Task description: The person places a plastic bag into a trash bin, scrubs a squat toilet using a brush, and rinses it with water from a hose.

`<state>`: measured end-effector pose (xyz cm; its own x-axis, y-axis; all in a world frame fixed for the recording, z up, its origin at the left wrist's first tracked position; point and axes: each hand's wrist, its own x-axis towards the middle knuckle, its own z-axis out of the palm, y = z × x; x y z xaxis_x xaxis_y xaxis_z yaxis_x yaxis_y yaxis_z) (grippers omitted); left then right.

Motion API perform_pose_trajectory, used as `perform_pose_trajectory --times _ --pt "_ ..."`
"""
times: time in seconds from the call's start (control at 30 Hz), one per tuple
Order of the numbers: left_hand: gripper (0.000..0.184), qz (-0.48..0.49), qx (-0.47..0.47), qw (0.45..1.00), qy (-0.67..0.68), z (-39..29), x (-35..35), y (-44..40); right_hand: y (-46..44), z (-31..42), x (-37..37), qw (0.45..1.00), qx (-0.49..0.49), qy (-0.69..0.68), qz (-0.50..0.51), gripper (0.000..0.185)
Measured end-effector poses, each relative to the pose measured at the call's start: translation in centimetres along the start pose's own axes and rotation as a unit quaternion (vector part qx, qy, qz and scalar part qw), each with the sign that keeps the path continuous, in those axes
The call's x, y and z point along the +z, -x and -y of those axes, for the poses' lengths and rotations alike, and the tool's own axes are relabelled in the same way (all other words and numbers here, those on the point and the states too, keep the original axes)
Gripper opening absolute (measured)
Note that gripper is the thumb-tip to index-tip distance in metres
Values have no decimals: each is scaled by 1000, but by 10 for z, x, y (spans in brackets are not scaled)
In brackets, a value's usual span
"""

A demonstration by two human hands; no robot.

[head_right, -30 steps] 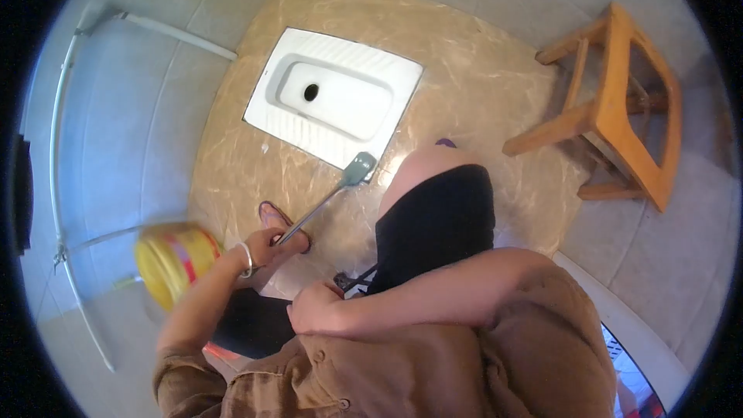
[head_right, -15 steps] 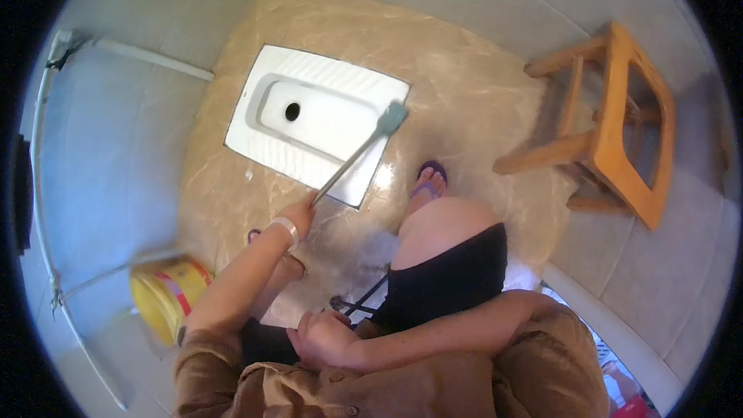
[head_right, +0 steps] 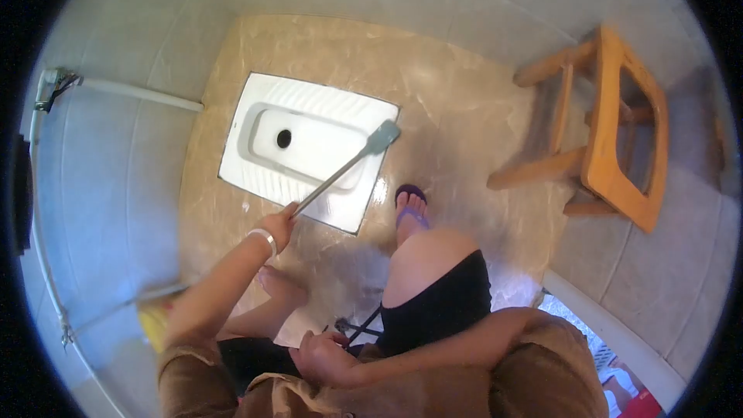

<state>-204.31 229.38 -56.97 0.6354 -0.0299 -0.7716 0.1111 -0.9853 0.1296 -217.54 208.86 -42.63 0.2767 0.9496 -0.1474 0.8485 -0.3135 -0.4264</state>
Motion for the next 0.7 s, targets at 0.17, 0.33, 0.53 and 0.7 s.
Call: perform_pose_trajectory --times 0.17,0.33,0.53,0.7 --pt "41 -45 19 998 -49 11 -28 -54 -6 -14 5 993 12 -67 97 43" --pt "42 -130 -139 980 50 95 -70 -83 -9 -23 12 994 31 -69 77 45" --pt "42 -70 -61 996 14 50 -20 -77 -30 -20 1 994 -2 -50 96 46" --pt "42 -11 15 999 -42 54 -33 -67 -37 -22 1 993 23 -61 99 46"
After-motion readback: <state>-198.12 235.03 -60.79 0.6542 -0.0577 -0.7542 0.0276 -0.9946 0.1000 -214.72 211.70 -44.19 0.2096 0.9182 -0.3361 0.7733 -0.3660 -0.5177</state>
